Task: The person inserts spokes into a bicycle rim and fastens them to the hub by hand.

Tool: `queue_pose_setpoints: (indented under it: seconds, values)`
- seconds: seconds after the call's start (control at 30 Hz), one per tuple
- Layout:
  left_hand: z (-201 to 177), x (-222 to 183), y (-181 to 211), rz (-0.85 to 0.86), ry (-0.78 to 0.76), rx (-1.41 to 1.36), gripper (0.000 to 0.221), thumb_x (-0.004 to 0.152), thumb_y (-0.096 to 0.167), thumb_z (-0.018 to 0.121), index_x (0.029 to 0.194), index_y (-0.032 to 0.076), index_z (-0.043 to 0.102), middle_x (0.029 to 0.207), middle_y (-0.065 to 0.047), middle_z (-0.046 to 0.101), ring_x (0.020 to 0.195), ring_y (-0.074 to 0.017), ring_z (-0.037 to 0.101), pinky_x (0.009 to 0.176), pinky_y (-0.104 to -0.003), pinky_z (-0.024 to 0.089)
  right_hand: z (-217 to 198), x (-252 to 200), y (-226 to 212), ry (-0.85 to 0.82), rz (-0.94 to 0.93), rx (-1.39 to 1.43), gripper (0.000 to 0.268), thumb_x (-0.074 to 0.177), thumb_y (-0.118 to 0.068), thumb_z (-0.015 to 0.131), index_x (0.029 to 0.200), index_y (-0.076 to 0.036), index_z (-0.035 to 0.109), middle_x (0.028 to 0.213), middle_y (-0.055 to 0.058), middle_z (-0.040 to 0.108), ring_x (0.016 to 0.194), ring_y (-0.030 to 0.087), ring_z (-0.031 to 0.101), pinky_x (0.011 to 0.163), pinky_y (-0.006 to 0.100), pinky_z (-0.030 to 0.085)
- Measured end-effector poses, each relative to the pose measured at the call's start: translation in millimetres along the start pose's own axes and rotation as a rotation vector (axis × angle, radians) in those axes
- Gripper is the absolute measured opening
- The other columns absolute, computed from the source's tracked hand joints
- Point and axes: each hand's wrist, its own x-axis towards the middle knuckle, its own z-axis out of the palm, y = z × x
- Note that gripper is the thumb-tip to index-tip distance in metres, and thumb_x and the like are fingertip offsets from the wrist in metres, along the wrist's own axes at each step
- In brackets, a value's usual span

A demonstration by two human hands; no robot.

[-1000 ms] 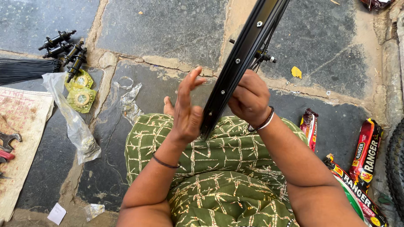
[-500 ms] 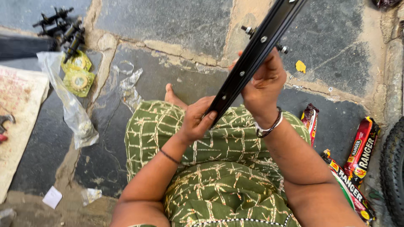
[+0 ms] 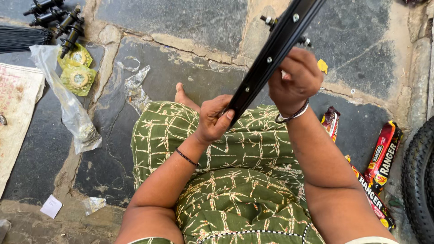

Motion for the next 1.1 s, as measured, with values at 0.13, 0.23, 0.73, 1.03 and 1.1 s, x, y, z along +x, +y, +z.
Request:
queue_pose_setpoints:
  seconds: [0.13,0.23,0.73,1.03,1.1]
  values:
    - [4,1,1,-0.079,-0.009,-0.047,0.028,0.106,0.014,0.056,0.123,-0.006,0.065,0.106,-0.013,0.072,0.090,-0.0151,0.066,0.083,-0.027,0.054,-5,5,-1,0.008,0.022,-0.043,0.012,0.094,0.001,0.081,0.098,-0.002,0.070,0.102,0.013,0.070,0.093,0.025,0.070,0.081,0.035,0.056]
    - [7,10,6,-0.142,-0.027,-0.088,0.033,0.107,0.017,0.054,0.130,-0.004,0.066,0.107,-0.011,0.074,0.087,-0.0110,0.064,0.080,-0.025,0.053,-5,20,1,-0.036,-0.078,-0.194,0.015,0.097,0.000,0.080,0.107,-0.002,0.069,0.105,0.014,0.071,0.098,0.027,0.070,0.085,0.039,0.056]
    - [3,52,5,-0.007,0.163,0.106,0.043,0.117,0.023,0.049,0.139,-0.014,0.053,0.124,-0.033,0.066,0.114,-0.0339,0.072,0.099,-0.040,0.059,-195,-227,238,-0.199,1.054,-0.356,0.016,0.099,-0.013,0.068,0.111,-0.008,0.079,0.112,0.013,0.071,0.094,0.027,0.071,0.082,0.036,0.059]
    - [-3,26,11,-0.250,0.341,0.110,0.036,0.119,0.027,0.049,0.132,-0.007,0.052,0.122,-0.038,0.062,0.115,-0.0382,0.069,0.101,-0.049,0.058,-207,-403,373,-0.581,0.914,-0.509,0.057,0.093,-0.007,0.066,0.147,0.007,0.052,0.149,0.037,0.041,0.135,0.052,0.044,0.113,0.049,0.037]
    - [-35,20,37,-0.528,0.273,0.055,0.040,0.115,0.032,0.042,0.137,-0.001,0.047,0.132,-0.038,0.056,0.123,-0.0420,0.062,0.099,-0.057,0.053,-191,-411,384,-0.628,0.958,-0.546,0.067,0.092,-0.009,0.065,0.152,0.010,0.041,0.151,0.045,0.026,0.135,0.057,0.035,0.112,0.050,0.031]
